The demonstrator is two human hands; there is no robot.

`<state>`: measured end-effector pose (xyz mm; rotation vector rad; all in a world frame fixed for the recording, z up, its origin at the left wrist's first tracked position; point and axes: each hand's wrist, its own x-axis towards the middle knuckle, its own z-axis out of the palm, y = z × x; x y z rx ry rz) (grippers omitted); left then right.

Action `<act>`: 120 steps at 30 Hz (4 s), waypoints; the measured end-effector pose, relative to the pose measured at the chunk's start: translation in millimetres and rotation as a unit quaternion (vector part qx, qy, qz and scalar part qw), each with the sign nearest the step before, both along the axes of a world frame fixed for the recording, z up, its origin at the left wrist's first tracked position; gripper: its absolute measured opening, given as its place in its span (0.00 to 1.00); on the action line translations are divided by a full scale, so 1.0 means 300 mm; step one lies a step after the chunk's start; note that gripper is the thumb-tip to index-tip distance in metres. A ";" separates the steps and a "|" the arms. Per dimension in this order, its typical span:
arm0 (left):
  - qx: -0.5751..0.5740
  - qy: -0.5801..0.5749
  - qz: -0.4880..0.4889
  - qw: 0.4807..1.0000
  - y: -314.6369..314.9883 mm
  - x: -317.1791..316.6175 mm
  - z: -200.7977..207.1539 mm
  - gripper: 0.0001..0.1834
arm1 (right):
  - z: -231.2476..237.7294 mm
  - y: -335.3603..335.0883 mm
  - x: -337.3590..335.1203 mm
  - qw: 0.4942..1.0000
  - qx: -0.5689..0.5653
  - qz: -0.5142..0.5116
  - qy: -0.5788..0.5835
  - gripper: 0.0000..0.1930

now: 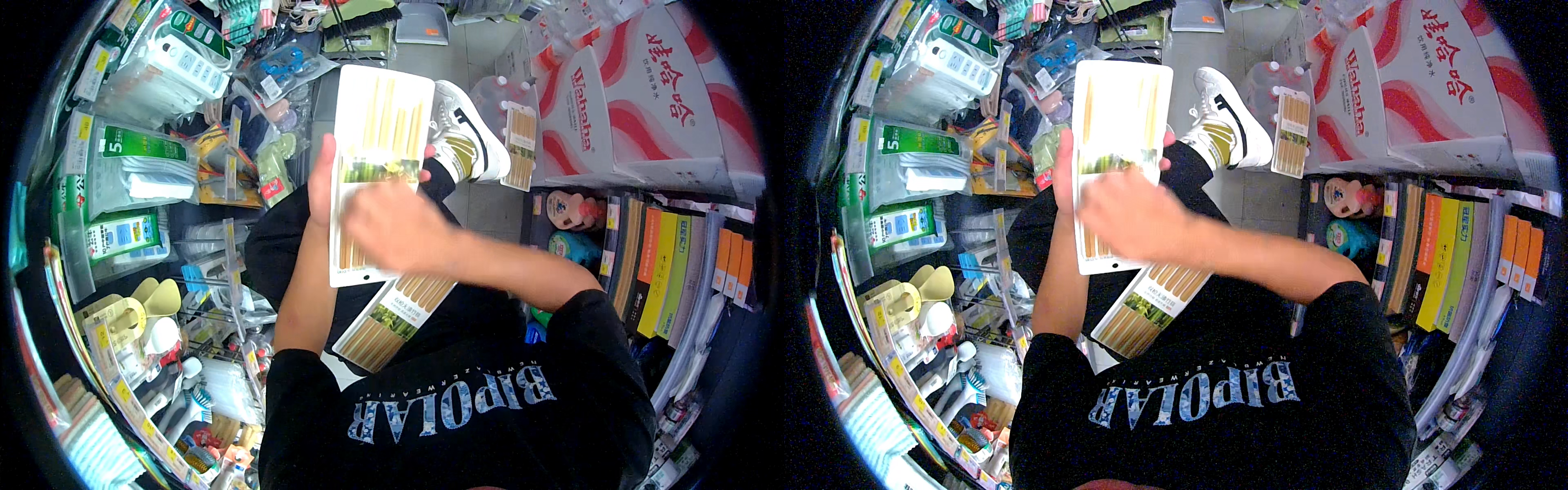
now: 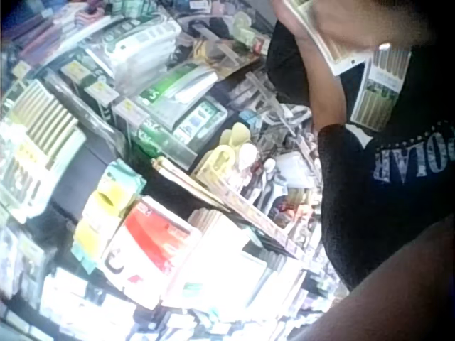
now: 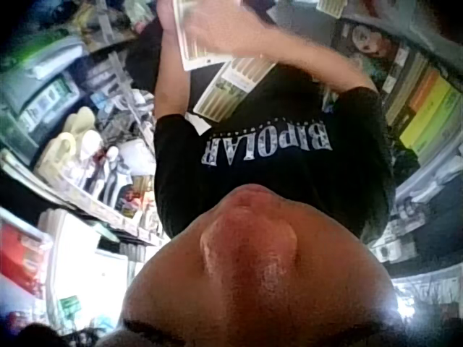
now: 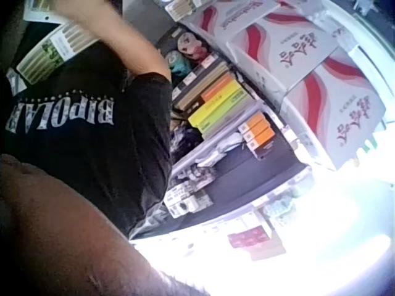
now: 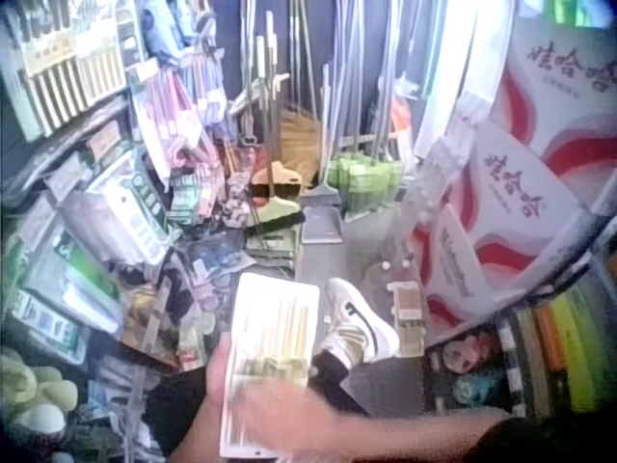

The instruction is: Wiping down packages of bamboo chopsticks with a cloth in a store aisle.

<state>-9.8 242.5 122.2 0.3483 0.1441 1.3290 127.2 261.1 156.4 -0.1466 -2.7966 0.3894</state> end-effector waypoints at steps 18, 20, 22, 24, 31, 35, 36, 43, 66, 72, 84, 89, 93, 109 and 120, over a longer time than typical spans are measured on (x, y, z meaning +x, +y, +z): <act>0.033 -0.107 0.009 0.994 -0.046 -0.002 0.008 0.48 | -0.009 0.218 -0.041 0.962 0.019 -0.208 0.178 0.12; -0.066 0.001 0.153 0.986 -0.035 -0.014 0.006 0.48 | -0.034 0.024 -0.020 0.982 -0.003 -0.102 0.161 0.11; 0.013 -0.006 0.054 0.998 -0.044 -0.066 -0.041 0.47 | -0.096 -0.152 0.051 0.997 -0.059 -0.016 0.038 0.09; 0.028 -0.009 0.046 0.998 -0.059 -0.059 -0.056 0.50 | -0.103 -0.256 0.105 0.987 -0.119 0.079 0.079 0.08; -0.080 -0.150 0.115 0.979 -0.094 -0.042 -0.011 0.44 | 0.086 0.045 0.029 0.961 -0.120 -0.050 0.246 0.13; -0.003 0.016 0.057 0.998 -0.059 -0.021 -0.035 0.41 | 0.091 0.281 -0.151 0.920 -0.068 -0.213 0.323 0.13; -0.002 0.018 0.054 0.998 -0.043 -0.024 -0.054 0.41 | 0.050 0.276 -0.174 0.920 -0.115 -0.209 0.311 0.12; -0.045 0.089 0.199 0.975 -0.062 -0.139 -0.143 0.50 | -0.091 -0.154 -0.014 0.971 -0.171 0.065 0.155 0.11; 0.012 0.009 0.141 0.990 -0.016 -0.141 -0.184 0.50 | -0.106 -0.119 0.142 0.956 -0.260 0.040 0.129 0.13; 0.006 -0.018 0.173 0.985 -0.035 -0.113 -0.159 0.50 | -0.150 -0.031 0.482 0.909 -0.379 -0.080 0.152 0.09; 0.070 -0.026 0.117 0.990 0.026 -0.086 -0.203 0.45 | -0.413 0.214 0.811 0.631 -0.653 -0.407 0.097 0.15; 0.037 0.080 0.270 0.959 0.002 0.013 -0.126 0.43 | -0.231 0.049 0.607 0.651 -0.742 -0.143 -0.074 0.29; 0.046 0.023 0.337 0.940 -0.102 0.088 -0.044 0.41 | -0.202 -0.082 0.469 0.524 -0.849 -0.063 0.037 0.39; -0.462 0.431 0.288 0.720 -1.005 0.475 -0.010 0.21 | -0.230 -0.060 0.688 0.734 -0.617 -0.247 -0.141 0.14; -0.502 0.552 0.291 0.599 -1.042 0.548 -0.061 0.26 | -0.273 -0.093 0.646 0.839 -0.457 -0.261 -0.136 0.17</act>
